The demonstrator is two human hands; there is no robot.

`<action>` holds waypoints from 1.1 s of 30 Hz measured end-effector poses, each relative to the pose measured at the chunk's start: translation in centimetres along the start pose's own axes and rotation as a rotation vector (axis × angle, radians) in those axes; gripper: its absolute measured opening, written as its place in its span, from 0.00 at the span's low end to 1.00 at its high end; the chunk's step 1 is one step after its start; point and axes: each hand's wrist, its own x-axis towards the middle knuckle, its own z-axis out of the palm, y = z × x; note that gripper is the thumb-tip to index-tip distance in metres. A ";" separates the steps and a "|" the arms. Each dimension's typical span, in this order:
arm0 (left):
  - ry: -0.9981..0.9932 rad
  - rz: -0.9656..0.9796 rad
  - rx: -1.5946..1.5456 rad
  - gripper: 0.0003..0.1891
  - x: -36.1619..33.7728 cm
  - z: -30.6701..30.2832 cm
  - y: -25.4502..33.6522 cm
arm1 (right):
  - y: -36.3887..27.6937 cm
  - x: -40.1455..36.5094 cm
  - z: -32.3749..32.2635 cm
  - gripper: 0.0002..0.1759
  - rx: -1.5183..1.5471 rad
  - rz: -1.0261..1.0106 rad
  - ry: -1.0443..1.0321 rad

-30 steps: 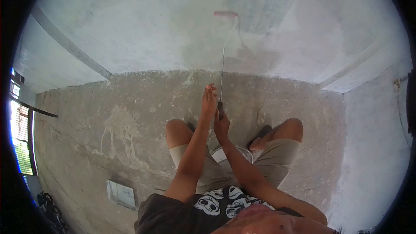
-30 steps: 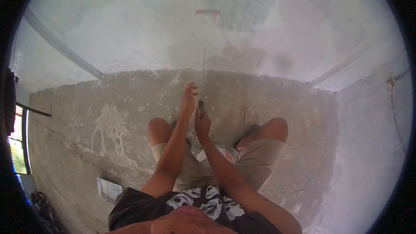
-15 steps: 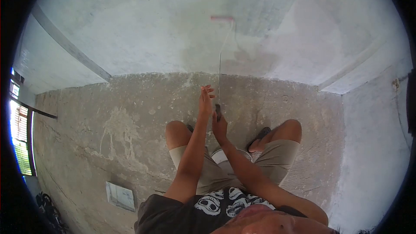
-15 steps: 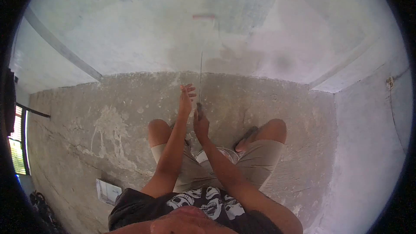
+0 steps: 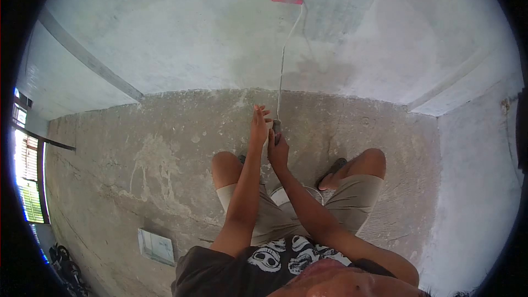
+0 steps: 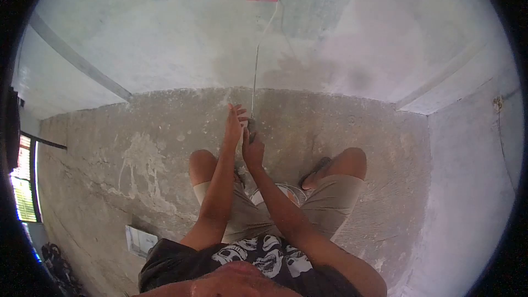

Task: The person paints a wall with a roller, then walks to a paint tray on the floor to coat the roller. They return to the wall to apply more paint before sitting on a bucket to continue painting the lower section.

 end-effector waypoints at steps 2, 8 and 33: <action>0.077 0.014 0.030 0.43 0.2 0.1 -0.3 | 1.3 -0.1 -0.2 0.26 -0.018 -0.004 0.009; 0.085 0.055 0.037 0.42 1.0 0.2 -1.9 | 5.5 -2.2 -1.8 0.25 -0.081 0.096 -0.038; 0.053 0.065 0.132 0.46 -0.7 0.9 0.5 | -2.0 3.5 -4.1 0.27 -0.206 -0.197 0.075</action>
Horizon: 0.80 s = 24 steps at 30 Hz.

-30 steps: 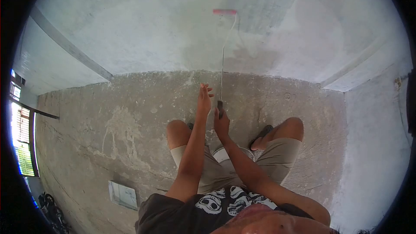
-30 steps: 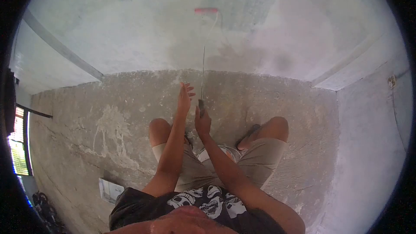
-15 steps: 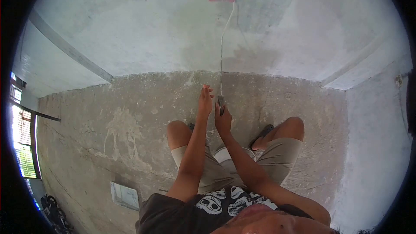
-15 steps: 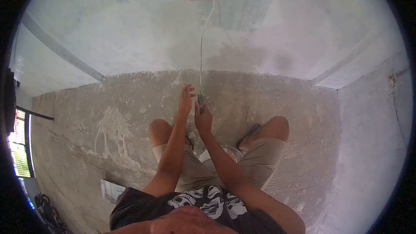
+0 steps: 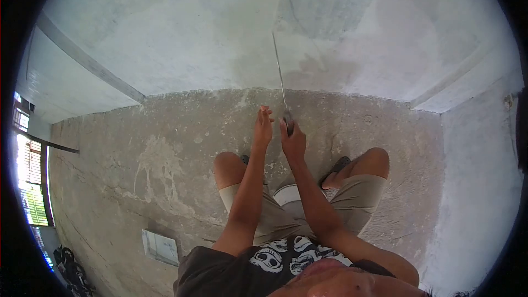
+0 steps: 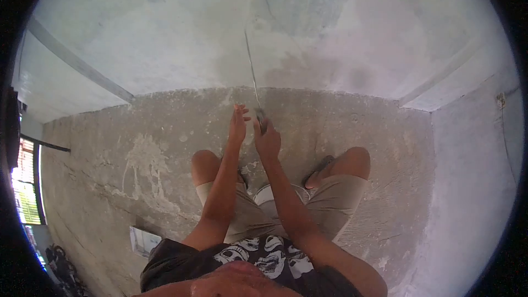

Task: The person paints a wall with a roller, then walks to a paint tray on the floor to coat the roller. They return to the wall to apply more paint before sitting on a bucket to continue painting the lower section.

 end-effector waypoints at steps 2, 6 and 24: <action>0.025 0.059 -0.058 0.43 0.5 0.1 -1.0 | -3.8 2.0 -0.4 0.27 0.055 0.011 -0.037; 0.031 0.012 -0.084 0.43 0.4 -0.5 0.0 | -3.1 1.5 2.2 0.25 0.121 -0.017 0.017; 0.158 0.001 -0.090 0.44 0.0 -3.0 2.3 | -3.1 -1.6 5.4 0.26 0.220 0.078 -0.045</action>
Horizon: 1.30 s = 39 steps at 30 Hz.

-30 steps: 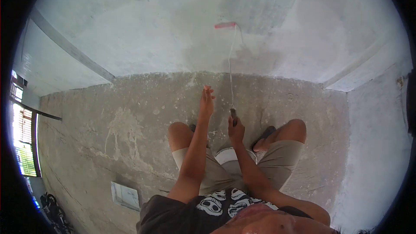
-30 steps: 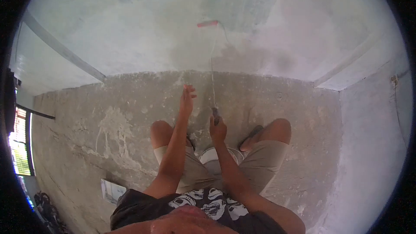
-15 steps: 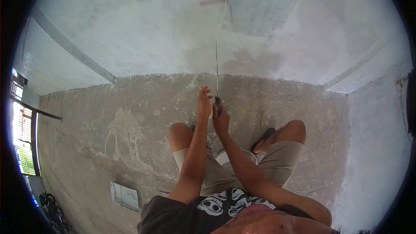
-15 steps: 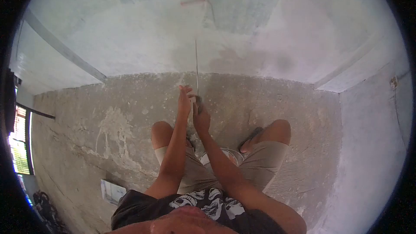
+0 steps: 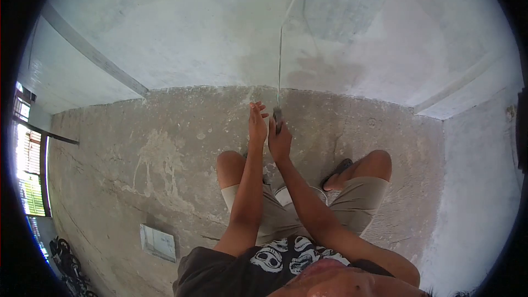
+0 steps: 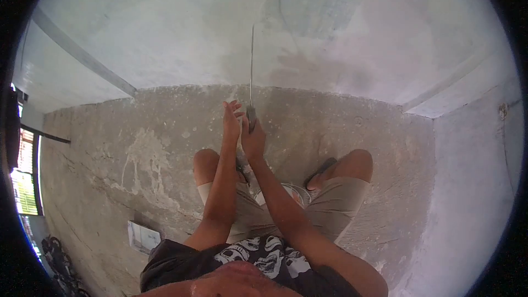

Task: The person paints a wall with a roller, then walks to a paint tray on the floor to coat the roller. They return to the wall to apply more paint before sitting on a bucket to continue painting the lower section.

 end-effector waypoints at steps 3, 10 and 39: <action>-0.026 0.003 0.009 0.44 -0.1 0.3 0.2 | -0.6 1.2 -0.3 0.24 0.073 -0.073 0.045; -0.043 -0.022 -0.029 0.44 0.6 0.4 -0.8 | 6.6 -5.2 0.1 0.26 -0.048 0.122 -0.048; -0.046 -0.015 0.013 0.45 0.1 -0.1 -0.3 | 0.5 0.6 -1.5 0.26 -0.106 -0.057 0.076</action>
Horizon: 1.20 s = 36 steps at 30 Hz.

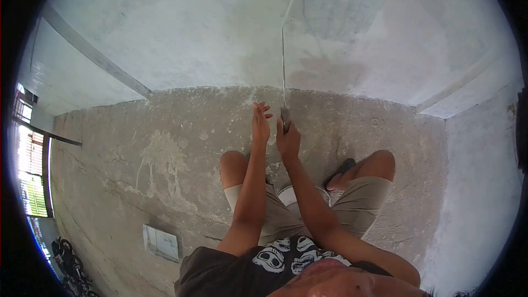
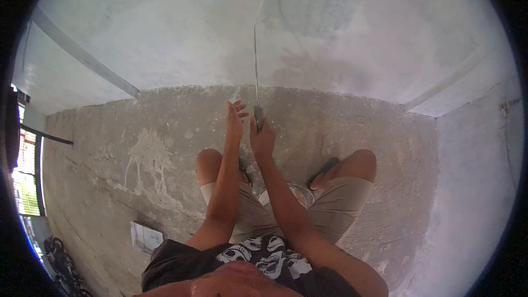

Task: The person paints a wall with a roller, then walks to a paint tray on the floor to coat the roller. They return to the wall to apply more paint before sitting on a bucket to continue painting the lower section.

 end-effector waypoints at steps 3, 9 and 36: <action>0.000 -0.005 -0.003 0.46 0.2 0.2 -0.1 | -0.7 2.6 -1.9 0.27 -0.077 0.044 -0.084; -0.024 0.002 -0.011 0.46 0.7 0.3 -1.0 | 7.8 1.9 -3.6 0.28 -0.184 0.062 -0.100; -0.046 0.032 -0.006 0.43 0.8 1.2 -2.2 | 8.7 -2.9 -1.1 0.24 -0.167 0.151 -0.062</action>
